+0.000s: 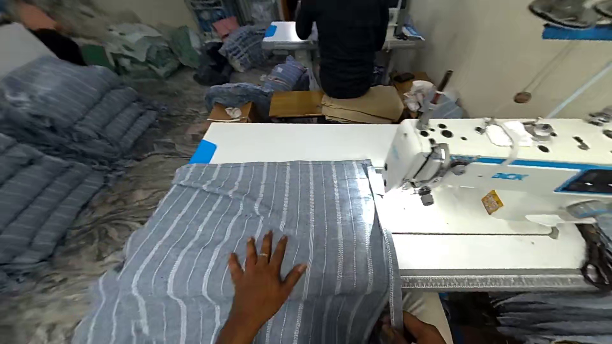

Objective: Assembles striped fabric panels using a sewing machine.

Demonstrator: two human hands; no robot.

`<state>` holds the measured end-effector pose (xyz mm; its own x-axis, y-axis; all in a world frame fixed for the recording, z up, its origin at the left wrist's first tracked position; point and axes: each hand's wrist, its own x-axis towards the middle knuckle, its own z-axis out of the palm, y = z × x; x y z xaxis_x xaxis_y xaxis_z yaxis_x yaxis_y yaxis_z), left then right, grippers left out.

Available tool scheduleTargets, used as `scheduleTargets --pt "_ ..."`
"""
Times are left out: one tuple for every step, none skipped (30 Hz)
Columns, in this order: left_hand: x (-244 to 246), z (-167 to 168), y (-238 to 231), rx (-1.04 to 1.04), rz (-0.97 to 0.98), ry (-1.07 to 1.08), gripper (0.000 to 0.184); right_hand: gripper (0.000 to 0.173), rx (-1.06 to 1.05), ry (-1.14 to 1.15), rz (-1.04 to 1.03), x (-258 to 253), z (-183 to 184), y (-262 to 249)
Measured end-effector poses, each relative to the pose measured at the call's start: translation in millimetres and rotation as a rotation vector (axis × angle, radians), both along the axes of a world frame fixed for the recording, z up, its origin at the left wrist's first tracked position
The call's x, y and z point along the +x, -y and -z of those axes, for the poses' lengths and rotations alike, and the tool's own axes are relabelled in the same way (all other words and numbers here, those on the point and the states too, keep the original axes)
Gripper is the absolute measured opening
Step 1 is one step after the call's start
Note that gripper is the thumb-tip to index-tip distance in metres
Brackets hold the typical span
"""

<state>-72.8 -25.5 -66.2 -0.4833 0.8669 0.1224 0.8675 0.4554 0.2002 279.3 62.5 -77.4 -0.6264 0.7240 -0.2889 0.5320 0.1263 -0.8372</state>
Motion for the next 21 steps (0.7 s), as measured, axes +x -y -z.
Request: scheduleTargets --pt "-6 4 -15 -0.016 -0.049 -0.044 0.090 0.039 0.056 -0.017 0.024 -12 -5 5" --pt "-16 2 -33 -0.041 -0.108 -0.038 0.091 0.053 0.126 -0.061 0.036 -27 -12 13" --pt "-28 -3 -54 -0.073 -0.173 0.003 0.092 0.069 0.195 -0.127 0.013 -44 -19 23" --pt "-43 -8 -79 -0.093 -0.235 0.044 0.093 0.079 0.269 -0.181 -0.050 -66 -29 35" --pt "-60 -12 -105 -0.081 -0.281 0.083 0.094 0.084 0.359 -0.203 -0.139 -91 -40 45" --pt "-79 -17 -132 -0.046 -0.313 0.128 0.093 0.087 0.453 -0.179 -0.233 -119 -49 54" --pt "-97 -24 -154 0.024 -0.322 0.197 0.089 0.089 0.573 -0.113 -0.307 -150 -50 60" --pt "-115 -32 -170 0.139 -0.312 0.294 0.081 0.093 0.693 -0.016 -0.360 -182 -44 60" --pt "-131 -43 -180 0.292 -0.285 0.434 0.072 0.093 0.792 0.066 -0.390 -210 -32 52" --pt "-147 -52 -182 0.449 -0.242 0.575 0.067 0.086 0.864 0.135 -0.411 -233 -19 37" --pt "-162 -59 -173 0.556 -0.199 0.680 0.063 0.073 0.907 0.167 -0.427 -251 -10 15" --pt "-176 -69 -154 0.576 -0.176 0.662 0.058 0.062 0.931 0.173 -0.442 -266 -6 -12" --pt "-190 -80 -125 0.512 -0.176 0.546 0.052 0.054 0.935 0.189 -0.467 -277 -9 -44" --pt "-202 -87 -90 0.423 -0.219 0.422 0.047 0.050 0.935 0.226 -0.490 -284 -16 -79" --pt "-214 -87 -49 0.350 -0.298 0.339 0.045 0.048 0.957 0.263 -0.500 -288 -21 -116" --pt "-229 -80 -8 0.291 -0.398 0.303 0.047 0.048 1.012 0.314 -0.478 -291 -26 -153" --pt "-243 -71 32 0.239 -0.508 0.318 0.054 0.048 1.028 0.355 -0.445 -290 -35 -184" --pt "-252 -59 66 0.195 -0.613 0.382 0.062 0.051 1.010 0.391 -0.415 -290 -46 -204" --pt "-259 -47 89 0.159 -0.712 0.504 0.070 0.057 0.991 0.409 -0.378 -292 -58 -209" --pt "-263 -36 103 0.119 -0.779 0.663 0.078 0.059 0.954 0.409 -0.358 -297 -70 -195" --pt "-261 -29 108 0.103 -0.811 0.827 0.083 0.051 0.933 0.393 -0.372 -303 -79 -165"
